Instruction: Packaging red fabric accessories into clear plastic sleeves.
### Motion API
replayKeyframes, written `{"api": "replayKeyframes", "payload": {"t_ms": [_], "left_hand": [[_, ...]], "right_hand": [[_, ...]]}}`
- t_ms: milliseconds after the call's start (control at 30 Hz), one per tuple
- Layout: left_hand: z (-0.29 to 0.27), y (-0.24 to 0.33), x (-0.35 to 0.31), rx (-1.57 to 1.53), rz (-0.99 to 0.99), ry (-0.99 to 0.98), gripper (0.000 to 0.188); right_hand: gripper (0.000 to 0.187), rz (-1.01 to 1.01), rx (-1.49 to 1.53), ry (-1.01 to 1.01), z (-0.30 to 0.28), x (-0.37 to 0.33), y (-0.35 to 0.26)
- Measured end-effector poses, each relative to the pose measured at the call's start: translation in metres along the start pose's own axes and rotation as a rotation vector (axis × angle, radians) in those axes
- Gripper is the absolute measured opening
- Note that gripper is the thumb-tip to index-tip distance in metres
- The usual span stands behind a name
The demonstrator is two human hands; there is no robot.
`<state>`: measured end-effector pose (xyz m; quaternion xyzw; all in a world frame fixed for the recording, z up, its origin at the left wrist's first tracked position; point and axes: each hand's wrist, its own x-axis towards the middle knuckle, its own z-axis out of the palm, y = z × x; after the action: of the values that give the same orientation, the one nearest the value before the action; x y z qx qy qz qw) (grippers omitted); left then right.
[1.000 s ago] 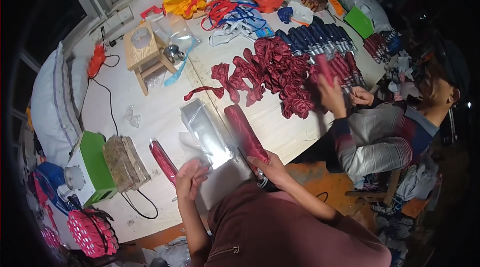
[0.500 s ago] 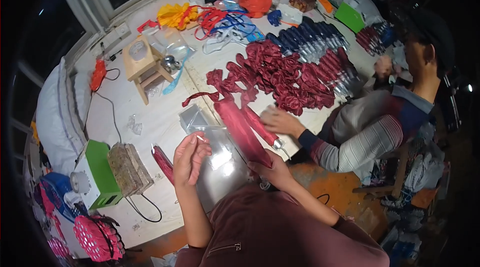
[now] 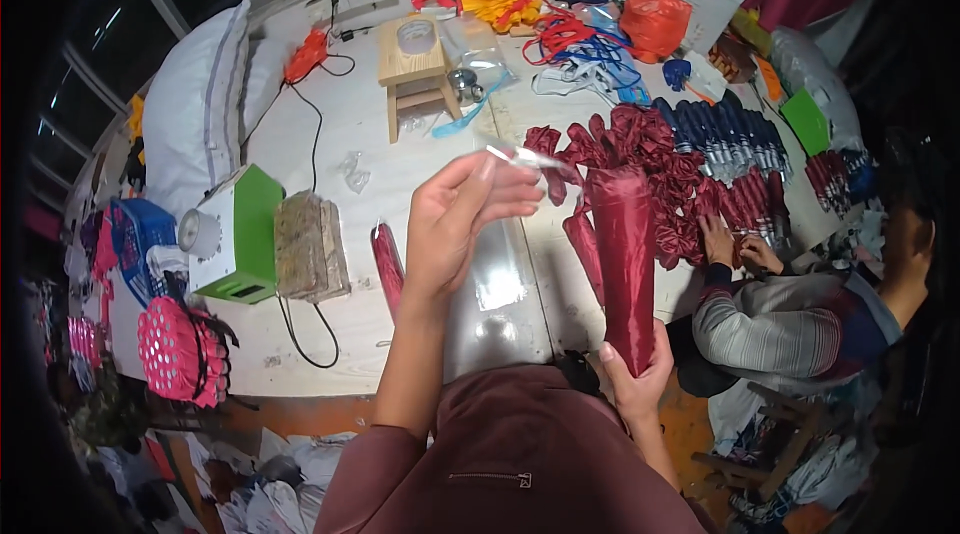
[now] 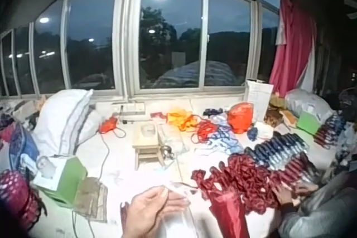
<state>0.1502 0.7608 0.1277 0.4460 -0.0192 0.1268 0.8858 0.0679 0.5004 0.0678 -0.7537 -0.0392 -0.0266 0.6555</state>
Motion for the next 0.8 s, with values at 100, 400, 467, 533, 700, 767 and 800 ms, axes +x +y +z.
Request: {"api": "replayKeyframes", "payload": {"t_ms": [100, 400, 467, 533, 700, 767, 800], "left_hand": [[0.009, 0.004, 0.009, 0.024, 0.065, 0.069, 0.03], [0.033, 0.006, 0.008, -0.005, 0.171, 0.186, 0.026], [0.032, 0.004, 0.006, -0.023, 0.176, 0.169, 0.024], [0.031, 0.003, 0.005, -0.031, 0.177, 0.16, 0.024], [0.028, 0.0, 0.004, 0.0, 0.17, 0.162, 0.021], [0.029, -0.004, 0.006, 0.01, 0.173, 0.159, 0.02], [0.03, -0.005, 0.008, 0.014, 0.175, 0.157, 0.02]], "right_hand": [[0.042, -0.113, -0.104, -0.051, -0.004, -0.001, -0.012], [0.049, -0.32, -0.271, -0.174, 0.004, -0.002, -0.023], [0.05, -0.278, -0.256, -0.166, 0.004, -0.002, -0.021], [0.051, -0.256, -0.247, -0.16, 0.004, -0.001, -0.02], [0.05, -0.179, -0.286, -0.104, 0.003, -0.001, -0.016], [0.05, -0.207, -0.297, -0.109, 0.003, -0.001, -0.017], [0.05, -0.22, -0.302, -0.111, 0.003, -0.002, -0.017]]}}
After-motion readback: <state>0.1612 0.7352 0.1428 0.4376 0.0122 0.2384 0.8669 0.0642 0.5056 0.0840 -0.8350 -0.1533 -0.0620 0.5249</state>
